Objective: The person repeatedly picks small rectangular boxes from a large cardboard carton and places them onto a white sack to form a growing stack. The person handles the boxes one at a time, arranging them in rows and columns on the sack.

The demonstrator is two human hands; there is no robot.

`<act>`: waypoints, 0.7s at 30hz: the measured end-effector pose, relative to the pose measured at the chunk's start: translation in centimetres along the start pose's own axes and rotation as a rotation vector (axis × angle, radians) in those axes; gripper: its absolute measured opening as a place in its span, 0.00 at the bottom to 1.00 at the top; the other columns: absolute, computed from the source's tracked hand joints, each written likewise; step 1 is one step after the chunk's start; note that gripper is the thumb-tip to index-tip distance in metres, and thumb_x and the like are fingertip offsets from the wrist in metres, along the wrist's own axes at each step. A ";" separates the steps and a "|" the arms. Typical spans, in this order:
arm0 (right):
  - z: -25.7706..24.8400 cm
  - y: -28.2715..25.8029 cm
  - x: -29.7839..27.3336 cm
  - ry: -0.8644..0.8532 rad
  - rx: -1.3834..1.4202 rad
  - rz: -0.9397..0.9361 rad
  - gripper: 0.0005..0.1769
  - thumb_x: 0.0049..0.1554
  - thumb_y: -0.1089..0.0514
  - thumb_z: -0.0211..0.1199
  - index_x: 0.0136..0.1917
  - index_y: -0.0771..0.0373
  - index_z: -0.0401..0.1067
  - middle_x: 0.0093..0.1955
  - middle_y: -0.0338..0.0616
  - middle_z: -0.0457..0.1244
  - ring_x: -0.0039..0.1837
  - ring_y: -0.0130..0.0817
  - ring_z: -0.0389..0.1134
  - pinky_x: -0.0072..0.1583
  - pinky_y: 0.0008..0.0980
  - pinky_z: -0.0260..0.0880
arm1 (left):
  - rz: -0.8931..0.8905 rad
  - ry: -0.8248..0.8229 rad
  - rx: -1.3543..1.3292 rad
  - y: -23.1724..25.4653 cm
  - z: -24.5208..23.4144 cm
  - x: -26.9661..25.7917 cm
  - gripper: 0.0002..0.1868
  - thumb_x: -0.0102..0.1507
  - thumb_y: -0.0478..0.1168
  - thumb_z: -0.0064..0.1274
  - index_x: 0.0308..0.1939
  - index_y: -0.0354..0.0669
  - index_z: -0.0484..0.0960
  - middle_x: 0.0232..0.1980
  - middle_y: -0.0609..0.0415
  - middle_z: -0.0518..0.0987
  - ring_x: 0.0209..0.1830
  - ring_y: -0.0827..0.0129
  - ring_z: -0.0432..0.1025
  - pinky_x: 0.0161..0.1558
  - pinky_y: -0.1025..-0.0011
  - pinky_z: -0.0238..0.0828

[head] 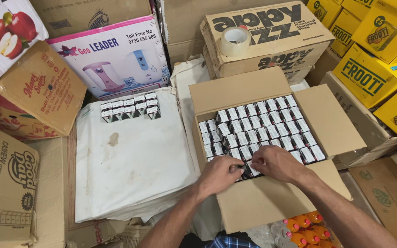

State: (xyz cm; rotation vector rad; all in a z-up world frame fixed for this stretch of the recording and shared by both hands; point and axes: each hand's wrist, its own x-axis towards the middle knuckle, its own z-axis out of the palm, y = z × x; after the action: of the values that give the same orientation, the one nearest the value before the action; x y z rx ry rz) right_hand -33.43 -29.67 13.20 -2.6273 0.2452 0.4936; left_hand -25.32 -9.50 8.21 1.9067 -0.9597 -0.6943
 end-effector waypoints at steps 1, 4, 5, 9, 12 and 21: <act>0.5 0.5 0.0 -0.006 -0.002 -0.007 0.09 0.54 0.50 0.65 0.41 0.56 0.79 0.38 0.42 0.69 0.46 0.44 0.74 0.49 0.42 0.75 | -0.007 0.007 -0.002 0.4 0.2 -0.1 0.17 0.59 0.39 0.54 0.51 0.50 0.88 0.28 0.50 0.79 0.28 0.59 0.73 0.32 0.59 0.72; 1.9 2.0 0.5 -0.016 -0.056 0.014 0.12 0.59 0.48 0.60 0.39 0.52 0.80 0.35 0.35 0.67 0.42 0.31 0.73 0.47 0.30 0.75 | -0.084 -0.019 0.155 1.4 0.8 -0.1 0.17 0.61 0.45 0.53 0.50 0.46 0.88 0.25 0.53 0.77 0.29 0.60 0.73 0.35 0.60 0.74; 2.3 2.7 0.9 -0.025 -0.081 0.009 0.14 0.58 0.45 0.60 0.37 0.53 0.79 0.34 0.37 0.67 0.41 0.35 0.73 0.46 0.34 0.74 | -0.137 -0.051 0.190 1.7 1.1 0.0 0.16 0.63 0.48 0.52 0.46 0.45 0.88 0.26 0.52 0.79 0.29 0.61 0.75 0.36 0.59 0.75; 1.1 2.2 -0.3 -0.073 -0.040 -0.041 0.13 0.56 0.50 0.59 0.37 0.57 0.78 0.36 0.46 0.68 0.42 0.44 0.73 0.47 0.42 0.73 | -0.238 -0.079 0.176 2.4 2.4 0.0 0.19 0.62 0.52 0.51 0.33 0.41 0.87 0.27 0.45 0.81 0.31 0.51 0.78 0.37 0.55 0.74; 0.0 1.3 -0.9 -0.130 0.061 -0.068 0.12 0.57 0.52 0.61 0.44 0.57 0.82 0.39 0.43 0.70 0.45 0.39 0.73 0.48 0.38 0.75 | -0.274 -0.058 0.210 5.4 1.3 -0.4 0.21 0.61 0.53 0.51 0.29 0.39 0.86 0.26 0.41 0.80 0.32 0.44 0.79 0.37 0.52 0.74; -0.2 1.1 -1.0 -0.211 0.298 -0.133 0.13 0.60 0.60 0.58 0.52 0.62 0.82 0.49 0.50 0.73 0.43 0.36 0.70 0.48 0.33 0.73 | -0.404 0.039 0.178 5.2 1.5 -0.3 0.30 0.58 0.64 0.54 0.19 0.39 0.78 0.21 0.43 0.76 0.26 0.52 0.76 0.29 0.58 0.69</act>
State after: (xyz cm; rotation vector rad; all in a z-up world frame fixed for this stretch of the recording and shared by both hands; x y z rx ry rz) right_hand -34.61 -30.60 13.30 -2.2648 0.0690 0.6313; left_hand -28.40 -11.62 12.13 2.2952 -0.6315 -0.8193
